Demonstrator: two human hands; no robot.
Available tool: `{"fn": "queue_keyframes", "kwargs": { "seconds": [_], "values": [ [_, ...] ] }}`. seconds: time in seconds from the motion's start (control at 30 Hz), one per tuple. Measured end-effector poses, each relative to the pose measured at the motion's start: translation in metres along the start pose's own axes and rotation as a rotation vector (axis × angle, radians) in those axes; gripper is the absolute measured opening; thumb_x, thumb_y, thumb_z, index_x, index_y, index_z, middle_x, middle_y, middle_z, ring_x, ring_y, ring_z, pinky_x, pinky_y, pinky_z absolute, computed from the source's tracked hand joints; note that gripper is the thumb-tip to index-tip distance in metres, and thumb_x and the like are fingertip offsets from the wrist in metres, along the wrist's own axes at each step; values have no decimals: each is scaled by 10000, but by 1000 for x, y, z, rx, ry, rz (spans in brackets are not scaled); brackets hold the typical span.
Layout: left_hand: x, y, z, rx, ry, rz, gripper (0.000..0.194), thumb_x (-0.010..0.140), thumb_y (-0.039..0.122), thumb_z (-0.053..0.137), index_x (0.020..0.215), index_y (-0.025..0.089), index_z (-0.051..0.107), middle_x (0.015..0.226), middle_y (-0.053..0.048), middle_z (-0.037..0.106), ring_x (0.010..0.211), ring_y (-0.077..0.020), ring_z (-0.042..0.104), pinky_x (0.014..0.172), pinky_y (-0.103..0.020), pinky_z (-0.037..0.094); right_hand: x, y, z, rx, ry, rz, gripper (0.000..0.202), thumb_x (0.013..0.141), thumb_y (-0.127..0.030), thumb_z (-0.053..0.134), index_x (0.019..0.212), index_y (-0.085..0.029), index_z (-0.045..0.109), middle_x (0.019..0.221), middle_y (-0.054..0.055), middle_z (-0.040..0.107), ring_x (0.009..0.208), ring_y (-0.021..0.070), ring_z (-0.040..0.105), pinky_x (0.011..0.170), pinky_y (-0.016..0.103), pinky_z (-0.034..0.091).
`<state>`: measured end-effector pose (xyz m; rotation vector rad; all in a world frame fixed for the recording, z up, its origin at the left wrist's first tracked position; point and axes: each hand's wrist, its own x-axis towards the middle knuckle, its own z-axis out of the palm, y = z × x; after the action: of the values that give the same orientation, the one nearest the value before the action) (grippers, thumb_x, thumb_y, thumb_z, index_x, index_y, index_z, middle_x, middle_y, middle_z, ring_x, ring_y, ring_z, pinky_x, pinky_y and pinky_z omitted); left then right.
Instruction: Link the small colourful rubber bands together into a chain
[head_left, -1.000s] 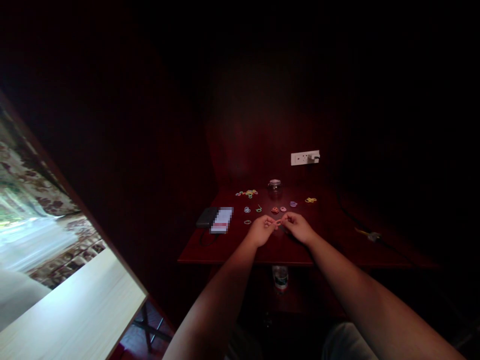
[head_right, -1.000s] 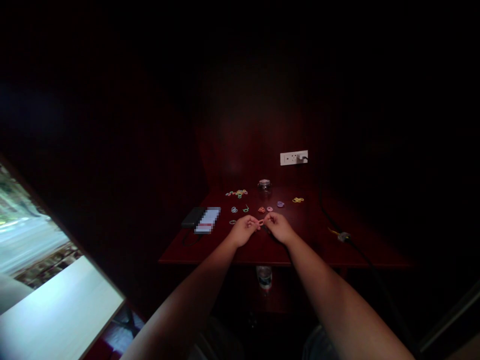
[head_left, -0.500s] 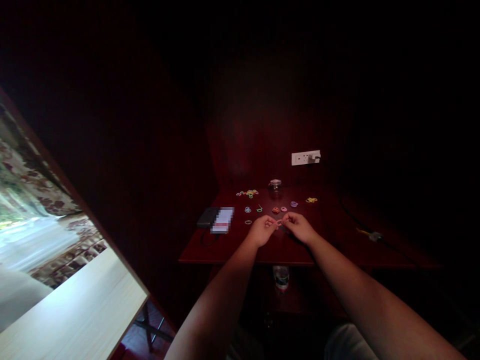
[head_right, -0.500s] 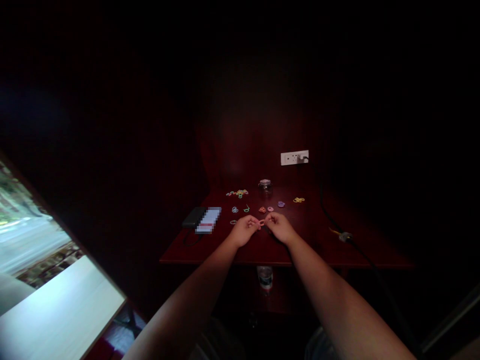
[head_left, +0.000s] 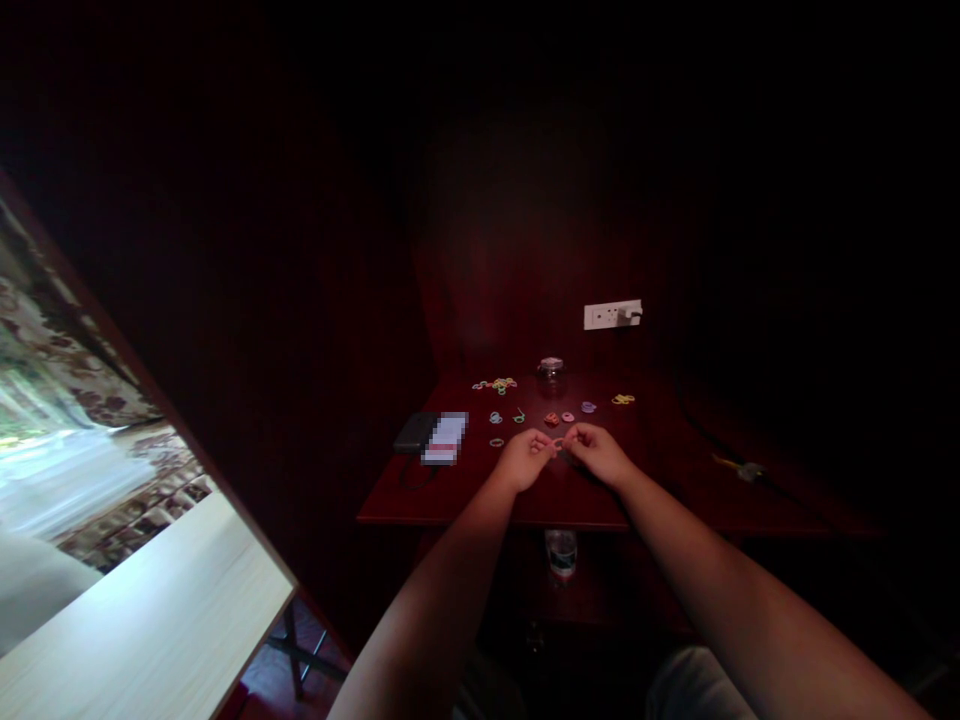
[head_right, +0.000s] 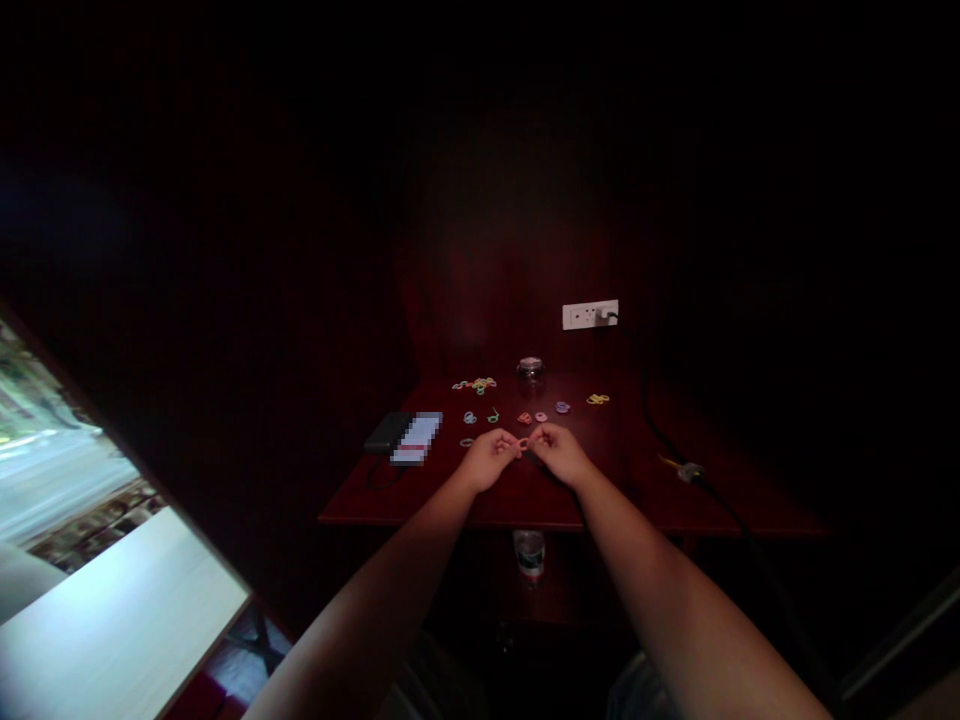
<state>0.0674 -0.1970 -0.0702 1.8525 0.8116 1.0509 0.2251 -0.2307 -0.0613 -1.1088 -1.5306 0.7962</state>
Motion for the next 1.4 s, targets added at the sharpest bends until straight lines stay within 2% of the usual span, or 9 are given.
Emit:
{"fn": "queue_keyframes", "kwargs": {
  "seconds": [0.3, 0.67, 0.93, 1.17, 1.4],
  "values": [
    [-1, 2, 0, 19, -7, 18, 126, 737, 230, 553, 774, 111, 556, 755, -77, 640, 659, -116, 577, 640, -239, 444, 0, 5, -1, 0, -3, -37, 198, 686, -351, 575, 661, -165, 512, 519, -27, 478, 457, 91, 423, 443, 211, 314],
    [0, 3, -1, 19, -4, 14, 103, 736, 214, 548, 752, 113, 560, 722, -66, 639, 652, -119, 576, 633, -237, 434, 2, 4, -1, -33, 7, -62, 174, 649, -308, 596, 649, -157, 508, 510, -42, 443, 455, 73, 367, 443, 196, 273],
    [3, 1, -1, -11, -7, 16, 108, 726, 217, 564, 751, 113, 572, 693, -55, 637, 629, -107, 566, 611, -218, 421, 2, 6, -3, -12, 0, -57, 93, 647, -237, 552, 668, -157, 509, 513, -39, 467, 451, 76, 389, 438, 191, 284],
    [4, -3, -1, -15, -24, 20, 126, 728, 237, 562, 745, 113, 568, 710, -63, 641, 642, -113, 570, 624, -226, 420, 1, 3, -3, 6, 15, -9, 124, 692, -283, 529, 679, -160, 511, 474, -37, 479, 431, 93, 433, 432, 202, 314],
    [2, 3, -1, -19, -23, -2, 137, 714, 246, 577, 710, 109, 580, 686, -63, 639, 623, -113, 568, 617, -225, 421, 2, 4, -3, -3, 6, 2, 173, 698, -327, 542, 689, -155, 524, 492, -29, 504, 437, 94, 452, 438, 203, 327]
  ]
}}
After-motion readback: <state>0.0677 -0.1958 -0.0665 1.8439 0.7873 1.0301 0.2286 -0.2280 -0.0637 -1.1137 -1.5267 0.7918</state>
